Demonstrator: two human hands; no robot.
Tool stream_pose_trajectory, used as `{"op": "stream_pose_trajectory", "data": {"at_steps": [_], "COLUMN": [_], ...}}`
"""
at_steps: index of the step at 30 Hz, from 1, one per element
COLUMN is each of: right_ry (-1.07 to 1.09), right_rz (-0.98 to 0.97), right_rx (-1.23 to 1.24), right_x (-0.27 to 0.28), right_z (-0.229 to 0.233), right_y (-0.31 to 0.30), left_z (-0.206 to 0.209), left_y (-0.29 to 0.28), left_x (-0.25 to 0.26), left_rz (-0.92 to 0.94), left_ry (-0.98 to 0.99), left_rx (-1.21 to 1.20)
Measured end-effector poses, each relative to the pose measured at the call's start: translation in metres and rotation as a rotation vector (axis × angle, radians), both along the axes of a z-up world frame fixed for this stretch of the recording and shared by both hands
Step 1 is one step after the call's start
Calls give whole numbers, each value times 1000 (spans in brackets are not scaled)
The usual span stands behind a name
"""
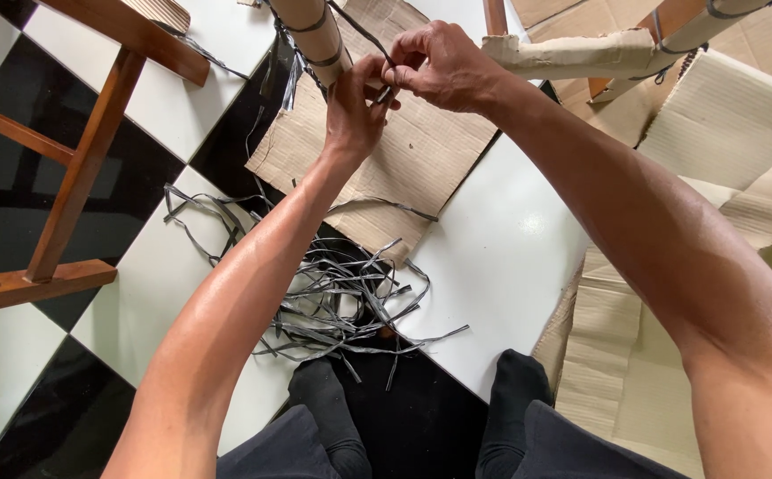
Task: Wrapping furniture legs with protective cardboard and securing them with ties
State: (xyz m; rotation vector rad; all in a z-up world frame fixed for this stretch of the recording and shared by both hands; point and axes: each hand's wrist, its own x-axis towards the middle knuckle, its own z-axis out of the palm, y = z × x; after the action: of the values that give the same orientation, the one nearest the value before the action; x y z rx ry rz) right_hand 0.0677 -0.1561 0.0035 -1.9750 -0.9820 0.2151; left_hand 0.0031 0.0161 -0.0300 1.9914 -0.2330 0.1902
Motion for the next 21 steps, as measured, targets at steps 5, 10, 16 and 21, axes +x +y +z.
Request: {"op": "stream_pose_trajectory", "data": {"at_steps": [5, 10, 16, 21], "right_ry": [-489, -952, -1001, -996], "right_rz": [-31, -181, -170, -145], "right_rx": [-268, -461, -365, -335], "right_x": [0, 1, -9, -7], "right_z": [-18, -52, -40, -41], "right_y": [2, 1, 4, -2], "left_z": [-25, -27, -14, 4], "left_y": [-1, -5, 8, 12], "left_x": [2, 7, 9, 4], "left_rz": [97, 120, 5, -50], "left_ry": [-29, -6, 258, 572], "left_rx": [34, -120, -104, -177]}}
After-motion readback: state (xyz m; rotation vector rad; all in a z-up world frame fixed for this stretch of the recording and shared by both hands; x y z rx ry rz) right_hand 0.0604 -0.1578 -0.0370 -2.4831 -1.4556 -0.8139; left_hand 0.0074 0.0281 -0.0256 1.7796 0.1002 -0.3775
